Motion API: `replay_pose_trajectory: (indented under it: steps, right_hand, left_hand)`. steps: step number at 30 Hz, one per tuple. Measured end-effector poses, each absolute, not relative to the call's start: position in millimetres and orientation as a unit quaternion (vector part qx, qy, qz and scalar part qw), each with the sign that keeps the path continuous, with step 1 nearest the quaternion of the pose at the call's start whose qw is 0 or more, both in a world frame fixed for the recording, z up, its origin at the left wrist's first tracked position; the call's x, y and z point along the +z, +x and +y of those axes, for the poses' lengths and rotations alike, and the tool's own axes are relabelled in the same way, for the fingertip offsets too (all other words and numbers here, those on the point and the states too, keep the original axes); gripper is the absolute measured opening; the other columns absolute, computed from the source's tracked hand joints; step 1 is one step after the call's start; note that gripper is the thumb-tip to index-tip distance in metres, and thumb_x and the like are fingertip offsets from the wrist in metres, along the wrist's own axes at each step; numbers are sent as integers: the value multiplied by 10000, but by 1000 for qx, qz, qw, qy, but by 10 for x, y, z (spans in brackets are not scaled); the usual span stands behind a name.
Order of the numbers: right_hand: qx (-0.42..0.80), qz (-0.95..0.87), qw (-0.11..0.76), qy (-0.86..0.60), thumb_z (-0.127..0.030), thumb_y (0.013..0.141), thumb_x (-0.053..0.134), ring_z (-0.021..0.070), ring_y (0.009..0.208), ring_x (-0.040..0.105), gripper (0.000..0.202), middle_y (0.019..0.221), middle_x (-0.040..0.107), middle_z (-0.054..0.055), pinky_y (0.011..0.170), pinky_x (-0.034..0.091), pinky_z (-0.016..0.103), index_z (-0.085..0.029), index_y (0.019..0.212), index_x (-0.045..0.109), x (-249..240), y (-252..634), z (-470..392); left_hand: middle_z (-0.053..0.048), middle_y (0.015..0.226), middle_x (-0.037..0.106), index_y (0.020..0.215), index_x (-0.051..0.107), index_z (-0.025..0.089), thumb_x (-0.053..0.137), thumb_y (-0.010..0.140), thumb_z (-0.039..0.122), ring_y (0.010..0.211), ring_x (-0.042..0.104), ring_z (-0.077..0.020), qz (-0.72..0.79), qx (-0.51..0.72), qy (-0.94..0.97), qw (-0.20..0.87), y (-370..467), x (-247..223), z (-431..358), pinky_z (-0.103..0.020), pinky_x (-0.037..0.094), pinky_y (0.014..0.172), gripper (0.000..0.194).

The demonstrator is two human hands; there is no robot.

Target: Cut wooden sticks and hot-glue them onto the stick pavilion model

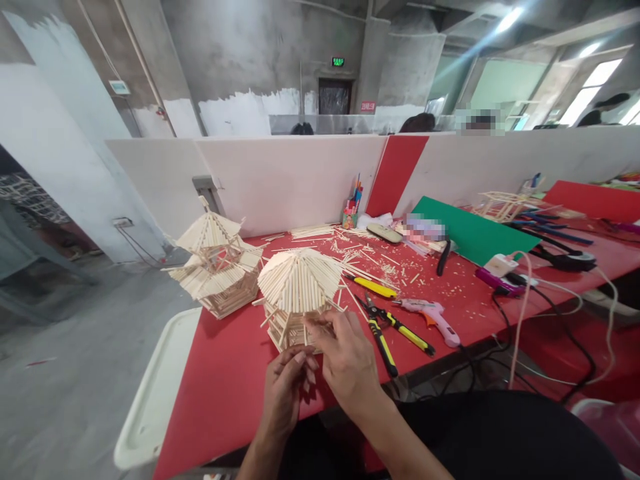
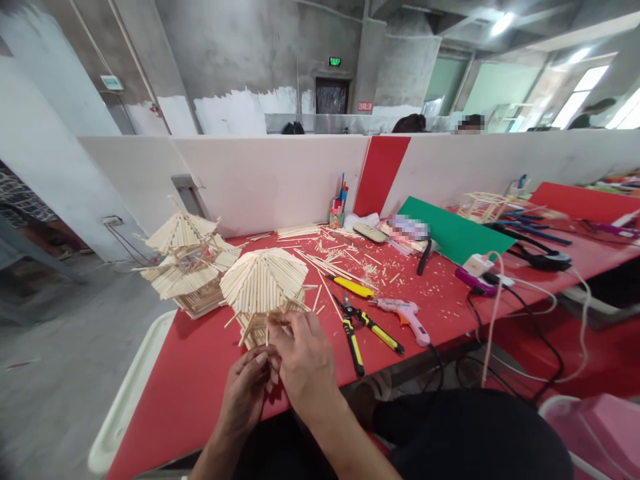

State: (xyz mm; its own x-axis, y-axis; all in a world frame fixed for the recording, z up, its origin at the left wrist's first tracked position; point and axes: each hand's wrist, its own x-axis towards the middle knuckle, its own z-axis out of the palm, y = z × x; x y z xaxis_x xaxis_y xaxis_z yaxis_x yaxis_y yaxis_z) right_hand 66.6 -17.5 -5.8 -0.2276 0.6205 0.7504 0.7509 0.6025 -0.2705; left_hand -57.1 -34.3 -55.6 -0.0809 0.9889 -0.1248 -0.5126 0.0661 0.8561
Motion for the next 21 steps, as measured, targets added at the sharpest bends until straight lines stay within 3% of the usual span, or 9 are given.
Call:
replay_pose_trajectory:
  steps: [11,21]
  right_hand:
    - [-81,-780,441,-437,-106,853,485,171,921,502,362,978,589,69,755,470,251,-224,1172,610,-69,651,-168]
    - [-67,-781,446,-432,-102,842,485,173,936,492,375,995,579,68,767,463,254,-218,1179,601,-76,666,-167]
  left_hand:
    - [-20,564,635,790,699,108,712,675,309,422,513,-93,397,617,298,611,-577,-572,-346,-181,366,378,232]
    - [-20,562,643,793,715,113,700,704,291,445,533,-85,381,621,307,613,-573,-576,-354,-177,391,436,199]
